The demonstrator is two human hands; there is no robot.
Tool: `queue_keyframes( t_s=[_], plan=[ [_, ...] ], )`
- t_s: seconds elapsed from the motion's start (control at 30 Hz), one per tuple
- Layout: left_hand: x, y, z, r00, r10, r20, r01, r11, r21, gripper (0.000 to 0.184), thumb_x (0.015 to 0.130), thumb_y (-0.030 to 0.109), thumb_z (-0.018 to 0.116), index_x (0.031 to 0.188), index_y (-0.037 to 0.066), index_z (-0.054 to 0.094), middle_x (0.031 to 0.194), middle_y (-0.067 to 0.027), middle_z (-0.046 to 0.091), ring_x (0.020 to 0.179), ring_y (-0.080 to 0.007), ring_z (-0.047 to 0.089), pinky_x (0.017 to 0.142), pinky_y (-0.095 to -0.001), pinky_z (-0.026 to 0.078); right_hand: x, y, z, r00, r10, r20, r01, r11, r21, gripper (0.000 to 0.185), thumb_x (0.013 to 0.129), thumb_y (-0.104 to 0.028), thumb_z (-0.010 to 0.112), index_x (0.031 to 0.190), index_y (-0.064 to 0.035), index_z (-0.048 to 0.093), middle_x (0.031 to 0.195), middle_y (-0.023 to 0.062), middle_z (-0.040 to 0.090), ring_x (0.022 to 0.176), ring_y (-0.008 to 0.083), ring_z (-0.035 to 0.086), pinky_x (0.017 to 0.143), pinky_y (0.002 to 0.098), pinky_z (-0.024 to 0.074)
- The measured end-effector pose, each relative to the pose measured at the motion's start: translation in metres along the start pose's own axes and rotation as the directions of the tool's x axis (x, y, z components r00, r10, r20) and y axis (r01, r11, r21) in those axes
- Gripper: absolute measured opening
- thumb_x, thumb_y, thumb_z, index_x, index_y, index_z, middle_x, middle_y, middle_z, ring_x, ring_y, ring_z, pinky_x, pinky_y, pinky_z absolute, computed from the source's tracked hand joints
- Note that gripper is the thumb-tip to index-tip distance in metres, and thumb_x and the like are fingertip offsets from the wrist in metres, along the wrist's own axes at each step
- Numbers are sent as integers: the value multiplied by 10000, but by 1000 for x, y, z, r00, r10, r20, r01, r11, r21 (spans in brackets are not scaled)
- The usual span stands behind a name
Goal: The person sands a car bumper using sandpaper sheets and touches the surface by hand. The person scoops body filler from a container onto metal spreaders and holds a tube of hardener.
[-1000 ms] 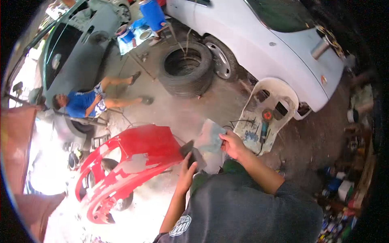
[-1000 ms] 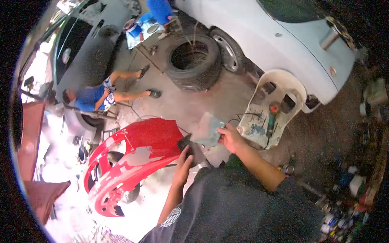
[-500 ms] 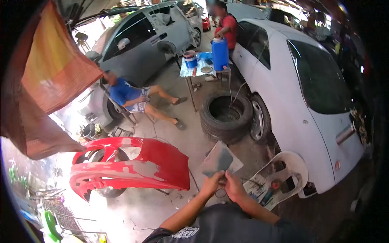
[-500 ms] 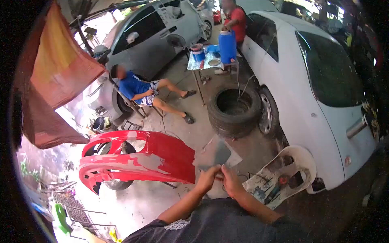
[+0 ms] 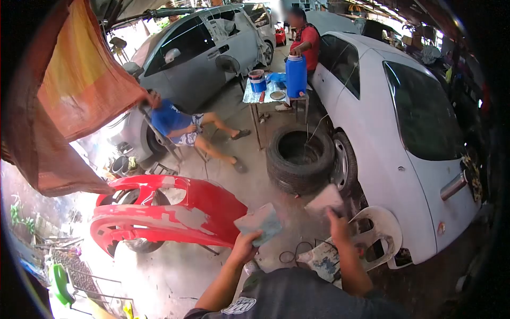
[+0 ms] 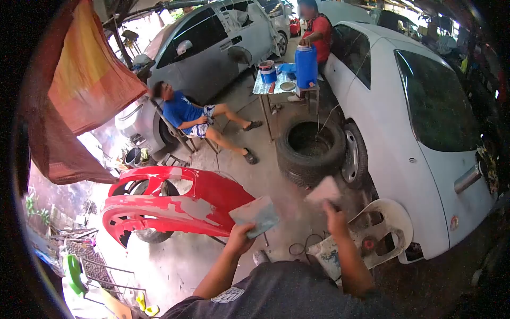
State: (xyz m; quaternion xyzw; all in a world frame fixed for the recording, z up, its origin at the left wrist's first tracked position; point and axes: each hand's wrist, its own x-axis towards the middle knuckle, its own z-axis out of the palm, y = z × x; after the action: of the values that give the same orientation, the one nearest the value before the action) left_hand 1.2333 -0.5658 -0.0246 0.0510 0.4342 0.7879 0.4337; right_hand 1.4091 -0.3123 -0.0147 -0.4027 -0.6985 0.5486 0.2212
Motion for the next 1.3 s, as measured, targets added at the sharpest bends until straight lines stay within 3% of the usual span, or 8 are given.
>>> queue_keyframes(
  t_s=[0.07,0.1,0.17,0.37,0.6,0.83,1.1,1.3],
  plan=[
    [24,-11,-12,995,6,99,-32,965,261,658,860,43,593,1467,8,343,1426,-127,477,1317,-270,475,1114,-403,377,-25,-58,22,844,-490,216,507,861,-29,390,950,-241,587,1243,14,625,1295,193,580,1152,310,594,944,441,490],
    [31,-15,-10,981,35,193,-98,940,326,663,868,51,599,1477,10,338,1445,-131,463,1329,-263,464,1114,-391,374,-29,-63,31,515,-797,316,844,536,-22,401,917,-226,625,1230,25,626,1299,204,578,1158,340,593,951,452,489],
    [31,-9,19,912,301,280,-394,834,385,666,872,94,626,1478,32,358,1455,-117,462,1332,-250,460,1113,-387,373,-55,-108,39,167,-862,479,985,169,-40,426,831,-186,695,1205,7,632,1309,194,581,1169,381,593,956,470,494],
    [52,-35,12,910,233,342,-339,894,293,710,862,185,685,1480,69,355,1420,-111,477,1276,-237,487,1062,-385,393,-82,-95,67,201,-881,428,952,279,126,674,653,-60,722,1299,9,544,1349,199,538,1230,362,558,1023,459,473],
    [7,-43,-20,756,236,611,-650,163,742,572,861,148,673,1366,-7,455,1161,-158,645,1050,-236,627,885,-373,489,-85,-82,78,318,-855,410,917,388,97,662,659,-35,692,1302,25,549,1329,198,556,1211,367,575,1020,434,480],
    [-4,-11,41,668,504,547,-697,166,698,517,865,14,605,1355,-24,444,1381,-227,502,1258,-317,515,1055,-390,406,-80,-70,89,405,-852,332,897,441,37,591,713,28,622,1300,21,555,1287,195,578,1166,372,593,979,427,491],
    [-30,-16,59,850,396,347,-527,640,560,785,828,-53,593,1524,3,233,1592,-148,249,1469,-242,249,1192,-374,185,-57,-49,82,565,-785,254,809,588,16,547,757,54,605,1301,16,563,1262,188,591,1152,393,584,968,444,483],
    [9,-14,30,835,254,489,-516,670,534,940,777,-30,640,1565,18,130,1629,-143,166,1511,-256,143,1210,-365,152,-78,-76,52,240,-849,470,928,343,147,553,728,51,588,1278,5,584,1245,202,613,1115,399,618,917,428,518]
  ],
)
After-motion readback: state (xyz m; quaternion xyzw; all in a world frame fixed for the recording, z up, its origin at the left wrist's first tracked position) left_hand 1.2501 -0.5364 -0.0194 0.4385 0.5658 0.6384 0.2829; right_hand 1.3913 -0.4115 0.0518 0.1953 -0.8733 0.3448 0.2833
